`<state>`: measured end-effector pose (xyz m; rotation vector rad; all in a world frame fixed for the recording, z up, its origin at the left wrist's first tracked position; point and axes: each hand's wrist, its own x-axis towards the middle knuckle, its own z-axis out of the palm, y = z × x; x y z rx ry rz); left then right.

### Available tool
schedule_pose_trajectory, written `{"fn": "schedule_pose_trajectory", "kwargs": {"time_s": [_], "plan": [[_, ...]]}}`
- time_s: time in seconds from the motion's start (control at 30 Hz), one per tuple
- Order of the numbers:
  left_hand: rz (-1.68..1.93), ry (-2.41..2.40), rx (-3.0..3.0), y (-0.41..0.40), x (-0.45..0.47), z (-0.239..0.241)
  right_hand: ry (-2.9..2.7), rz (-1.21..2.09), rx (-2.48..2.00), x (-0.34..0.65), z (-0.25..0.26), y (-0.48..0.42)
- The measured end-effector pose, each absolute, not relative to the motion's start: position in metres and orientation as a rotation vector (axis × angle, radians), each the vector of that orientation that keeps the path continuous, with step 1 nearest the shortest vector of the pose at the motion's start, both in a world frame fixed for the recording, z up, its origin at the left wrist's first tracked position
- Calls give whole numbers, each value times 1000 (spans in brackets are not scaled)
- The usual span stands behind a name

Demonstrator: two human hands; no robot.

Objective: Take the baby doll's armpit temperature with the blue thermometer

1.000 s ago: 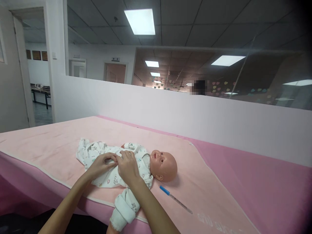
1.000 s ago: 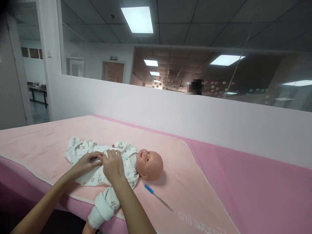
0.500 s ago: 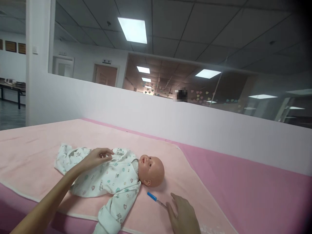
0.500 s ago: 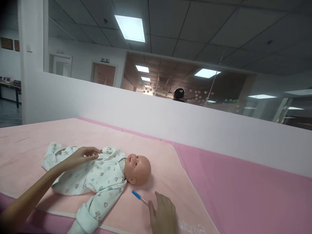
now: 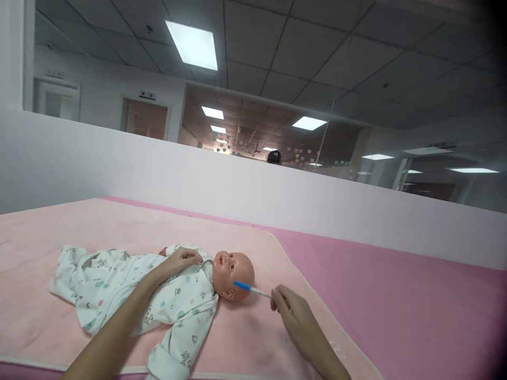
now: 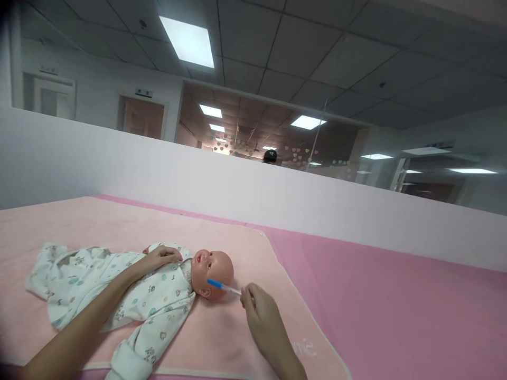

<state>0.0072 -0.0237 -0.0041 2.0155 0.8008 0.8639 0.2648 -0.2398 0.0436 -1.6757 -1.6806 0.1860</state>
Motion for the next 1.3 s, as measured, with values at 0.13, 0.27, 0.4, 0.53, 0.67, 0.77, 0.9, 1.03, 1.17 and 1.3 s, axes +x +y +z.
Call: {"fn": "schedule_pose_trajectory", "kwargs": {"time_s": [0.13,0.27,0.4,0.53,0.67,0.77,0.9,1.03,1.17,1.3], "plan": [[787,716,2061,-32,5,1,-1611,477,-1283,250,107,-223],[758,696,2073,-32,5,0,-1467,532,-914,240,150,-203],[787,683,2049,-32,3,-1,-1260,738,-578,230,153,-173],[798,678,2025,-32,4,0,-1229,780,-950,231,130,-134],[791,703,2023,-30,5,0,-1118,1017,-862,243,135,-118],[807,708,2022,-30,4,-1,-1112,1173,-617,256,160,-126],[801,706,2012,-31,4,0,-1122,1009,-356,273,183,-142],[806,715,2018,-32,4,0,-1192,799,-524,280,166,-142],[812,714,2027,-32,4,1,-1314,834,-991,283,139,-133],[822,706,2042,-30,5,-1,-1234,786,-689,288,137,-140]]}}
